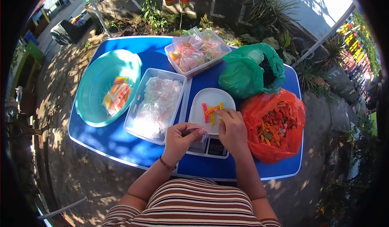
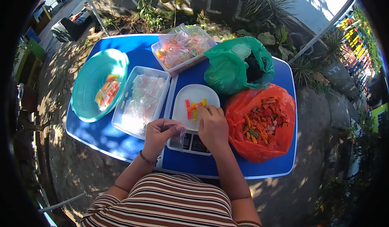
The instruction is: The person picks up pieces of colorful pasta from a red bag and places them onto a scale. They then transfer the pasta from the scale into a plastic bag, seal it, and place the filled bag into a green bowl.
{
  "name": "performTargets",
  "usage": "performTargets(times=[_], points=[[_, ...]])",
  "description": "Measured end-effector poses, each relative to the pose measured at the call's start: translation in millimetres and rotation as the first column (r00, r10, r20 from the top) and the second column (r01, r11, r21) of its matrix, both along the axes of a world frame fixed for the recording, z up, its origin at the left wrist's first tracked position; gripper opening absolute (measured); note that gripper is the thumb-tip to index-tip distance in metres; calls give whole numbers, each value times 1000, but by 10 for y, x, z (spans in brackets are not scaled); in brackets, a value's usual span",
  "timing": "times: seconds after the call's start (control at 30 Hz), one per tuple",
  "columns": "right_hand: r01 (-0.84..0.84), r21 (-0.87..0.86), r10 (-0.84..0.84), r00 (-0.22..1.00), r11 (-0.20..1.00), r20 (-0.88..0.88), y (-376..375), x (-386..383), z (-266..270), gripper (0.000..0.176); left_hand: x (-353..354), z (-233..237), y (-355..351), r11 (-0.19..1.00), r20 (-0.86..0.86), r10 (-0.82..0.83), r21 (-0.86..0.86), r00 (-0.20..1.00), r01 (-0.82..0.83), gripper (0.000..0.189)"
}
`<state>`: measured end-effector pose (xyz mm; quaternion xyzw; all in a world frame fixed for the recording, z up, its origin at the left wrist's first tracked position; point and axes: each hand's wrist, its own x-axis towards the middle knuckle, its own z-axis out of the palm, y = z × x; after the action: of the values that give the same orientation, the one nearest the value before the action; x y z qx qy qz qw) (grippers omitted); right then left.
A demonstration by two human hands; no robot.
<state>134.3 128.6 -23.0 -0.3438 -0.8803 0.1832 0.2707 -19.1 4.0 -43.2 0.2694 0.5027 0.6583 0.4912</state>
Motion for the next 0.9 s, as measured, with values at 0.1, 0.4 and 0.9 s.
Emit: performTargets(times=[0.1,0.4,0.9], points=[[-73,170,60,995,983,80,102,-190,-151,32,62,-37,-4,1000,4,-10,14,1000,9,21],[-158,-180,57,881,971,-469,86,-82,-67,23,100,8,-14,999,0,1,-34,1000,-1,20],[-329,-263,236,914,907,-329,-131,331,390,13,96,215,-41,979,-321,-198,-22,926,201,38]])
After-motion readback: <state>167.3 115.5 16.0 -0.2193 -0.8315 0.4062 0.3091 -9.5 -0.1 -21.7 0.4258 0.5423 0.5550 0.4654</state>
